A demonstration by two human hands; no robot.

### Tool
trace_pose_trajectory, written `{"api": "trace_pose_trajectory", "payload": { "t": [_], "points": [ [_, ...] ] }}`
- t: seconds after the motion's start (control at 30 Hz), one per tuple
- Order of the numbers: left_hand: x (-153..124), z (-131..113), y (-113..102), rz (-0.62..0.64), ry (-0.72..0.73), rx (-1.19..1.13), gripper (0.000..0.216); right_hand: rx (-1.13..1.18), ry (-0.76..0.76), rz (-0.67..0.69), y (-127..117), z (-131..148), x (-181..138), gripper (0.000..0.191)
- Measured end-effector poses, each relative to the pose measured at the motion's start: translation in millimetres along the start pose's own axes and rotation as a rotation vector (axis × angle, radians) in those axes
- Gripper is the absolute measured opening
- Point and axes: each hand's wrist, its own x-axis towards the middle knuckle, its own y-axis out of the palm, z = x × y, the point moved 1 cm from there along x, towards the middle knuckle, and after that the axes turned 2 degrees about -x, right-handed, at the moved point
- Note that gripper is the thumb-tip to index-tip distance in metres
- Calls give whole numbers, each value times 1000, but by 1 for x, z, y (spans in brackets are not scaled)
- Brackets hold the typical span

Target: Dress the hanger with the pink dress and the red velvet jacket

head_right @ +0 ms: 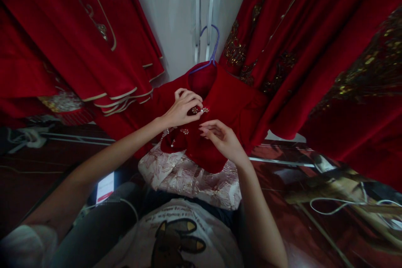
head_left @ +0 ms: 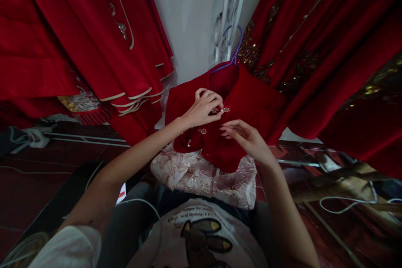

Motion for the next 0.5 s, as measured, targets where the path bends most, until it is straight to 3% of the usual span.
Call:
{"api": "trace_pose_trajectory", "payload": {
  "t": [0.27,0.43,0.5],
  "points": [
    [-7,15,4,-11,147,71,22,-32,-14,-16,-2,-1,-3,25],
    [-13,32,5,12,229,149,27,-227,-58,-27,-8,-7,2,24],
    [-12,32,2,13,195,159,28,-331,-101,-113,-11,0,7,22]
  ]
}}
